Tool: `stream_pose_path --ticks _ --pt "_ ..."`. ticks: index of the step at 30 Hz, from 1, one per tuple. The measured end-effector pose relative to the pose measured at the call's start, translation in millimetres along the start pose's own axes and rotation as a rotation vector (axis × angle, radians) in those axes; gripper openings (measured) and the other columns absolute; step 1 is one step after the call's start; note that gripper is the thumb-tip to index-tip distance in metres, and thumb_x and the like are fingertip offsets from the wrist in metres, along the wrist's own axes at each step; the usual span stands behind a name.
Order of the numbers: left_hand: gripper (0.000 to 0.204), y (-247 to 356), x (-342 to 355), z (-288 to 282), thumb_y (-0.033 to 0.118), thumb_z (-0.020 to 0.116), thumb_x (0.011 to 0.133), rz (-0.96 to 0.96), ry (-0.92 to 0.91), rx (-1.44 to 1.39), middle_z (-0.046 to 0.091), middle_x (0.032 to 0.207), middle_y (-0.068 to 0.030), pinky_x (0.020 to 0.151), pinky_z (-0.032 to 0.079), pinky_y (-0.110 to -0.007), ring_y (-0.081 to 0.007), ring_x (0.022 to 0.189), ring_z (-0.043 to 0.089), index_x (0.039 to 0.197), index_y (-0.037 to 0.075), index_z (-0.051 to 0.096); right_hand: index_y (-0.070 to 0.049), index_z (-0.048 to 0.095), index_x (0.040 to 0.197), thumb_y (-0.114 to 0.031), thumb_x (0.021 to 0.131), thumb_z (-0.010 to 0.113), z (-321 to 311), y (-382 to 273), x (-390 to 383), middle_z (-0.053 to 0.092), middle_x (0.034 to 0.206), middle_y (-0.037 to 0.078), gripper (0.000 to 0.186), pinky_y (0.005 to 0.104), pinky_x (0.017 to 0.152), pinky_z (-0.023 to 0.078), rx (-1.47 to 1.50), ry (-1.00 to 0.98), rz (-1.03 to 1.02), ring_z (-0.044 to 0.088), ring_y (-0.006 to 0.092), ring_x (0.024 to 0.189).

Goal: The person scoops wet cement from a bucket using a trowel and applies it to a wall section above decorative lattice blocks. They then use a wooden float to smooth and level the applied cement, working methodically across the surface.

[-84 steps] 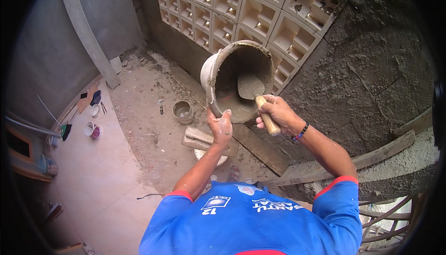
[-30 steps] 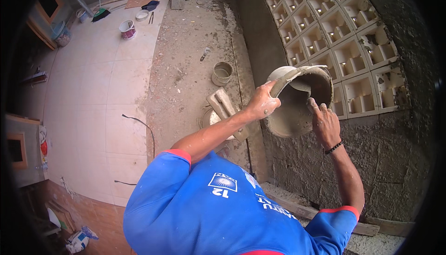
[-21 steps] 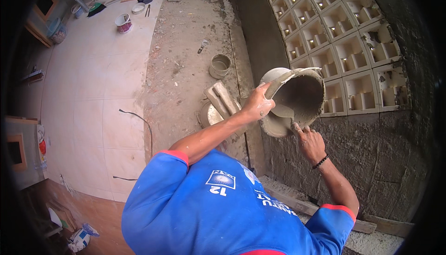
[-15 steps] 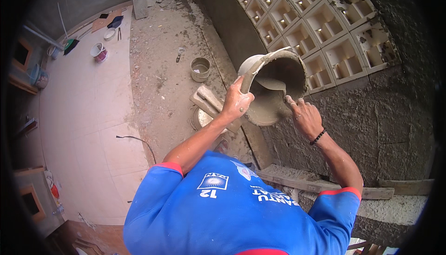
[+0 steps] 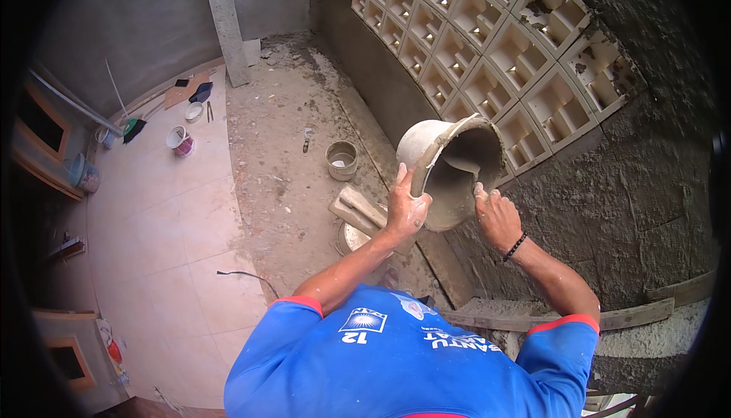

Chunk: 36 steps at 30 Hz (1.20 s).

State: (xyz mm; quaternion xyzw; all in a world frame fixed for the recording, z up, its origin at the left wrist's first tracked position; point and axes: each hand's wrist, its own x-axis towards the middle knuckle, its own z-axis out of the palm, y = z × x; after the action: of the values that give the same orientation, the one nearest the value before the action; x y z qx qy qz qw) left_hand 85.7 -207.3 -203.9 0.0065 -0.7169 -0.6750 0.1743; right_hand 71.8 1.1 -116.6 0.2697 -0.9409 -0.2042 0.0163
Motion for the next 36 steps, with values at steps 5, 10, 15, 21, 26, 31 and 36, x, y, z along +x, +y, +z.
stream_pose_path --ticks 5,10,15,21,26,31,36 --pt "0.079 -3.4 -0.6 -2.8 0.001 0.058 0.071 -0.043 0.019 0.014 0.027 0.146 -0.0439 0.103 0.043 -0.039 -0.0479 0.133 0.042 0.147 0.020 0.044 0.006 0.053 0.130 -0.008 0.087 0.053 2.0 -17.8 -11.9 0.064 0.086 0.022 0.045 0.0418 0.058 0.055 0.145 -0.188 -0.073 0.067 0.0331 0.074" --pt "0.081 -5.1 1.9 -5.9 0.000 0.058 0.072 0.086 0.033 0.053 0.027 0.147 -0.0430 0.097 0.047 -0.038 -0.0480 0.132 0.044 0.148 0.026 0.044 -0.003 0.052 0.134 -0.011 0.088 0.054 -64.1 17.1 8.2 0.063 0.100 0.019 0.047 0.0417 0.069 0.055 0.034 0.073 0.046 0.061 0.0350 0.098" --pt "0.067 29.8 6.4 0.2 0.000 0.057 0.071 0.019 0.038 0.013 0.036 0.146 -0.0384 0.110 0.035 -0.038 -0.0419 0.134 0.044 0.138 -0.006 0.046 -0.004 0.061 0.119 -0.015 0.088 0.055 -88.4 19.9 27.6 0.063 0.085 0.014 0.034 0.0369 0.061 0.048 -0.205 0.127 0.069 0.062 0.0253 0.079" --pt "0.081 22.0 23.0 4.7 -0.008 0.057 0.072 0.213 0.088 0.007 0.019 0.153 -0.0397 0.084 0.052 -0.032 -0.0343 0.119 0.059 0.147 0.019 0.046 0.000 0.066 0.098 -0.017 0.085 0.058 -68.6 18.4 55.6 0.064 0.082 0.012 0.022 0.0364 0.054 0.049 -0.195 0.136 -0.012 0.064 0.0238 0.074" --pt "0.080 34.8 25.5 5.8 -0.011 0.056 0.072 0.292 0.062 0.050 0.019 0.154 -0.0379 0.091 0.049 -0.032 -0.0338 0.125 0.056 0.146 0.017 0.047 -0.002 0.065 0.103 -0.016 0.081 0.060 -71.9 35.2 50.4 0.063 0.079 0.014 0.026 0.0366 0.057 0.050 -0.216 0.212 0.096 0.064 0.0260 0.074" --pt "0.078 48.1 33.0 -3.9 -0.012 0.054 0.070 0.336 -0.020 -0.069 0.023 0.153 -0.0378 0.107 0.038 -0.036 -0.0381 0.137 0.041 0.145 0.011 0.047 0.002 0.063 0.091 -0.014 0.079 0.060 -78.4 43.4 43.2 0.067 0.071 0.016 0.020 0.0391 0.058 0.052 -0.004 0.172 -0.003 0.069 0.0287 0.070" --pt "0.077 51.3 30.6 -21.8 -0.012 0.055 0.070 0.338 -0.102 -0.019 0.027 0.152 -0.0354 0.110 0.035 -0.037 -0.0379 0.138 0.040 0.144 0.010 0.048 -0.003 0.067 0.084 -0.021 0.087 0.058 -70.0 62.0 30.0 0.067 0.071 0.021 0.020 0.0466 0.063 0.056 0.271 0.064 0.035 0.068 0.0376 0.069"
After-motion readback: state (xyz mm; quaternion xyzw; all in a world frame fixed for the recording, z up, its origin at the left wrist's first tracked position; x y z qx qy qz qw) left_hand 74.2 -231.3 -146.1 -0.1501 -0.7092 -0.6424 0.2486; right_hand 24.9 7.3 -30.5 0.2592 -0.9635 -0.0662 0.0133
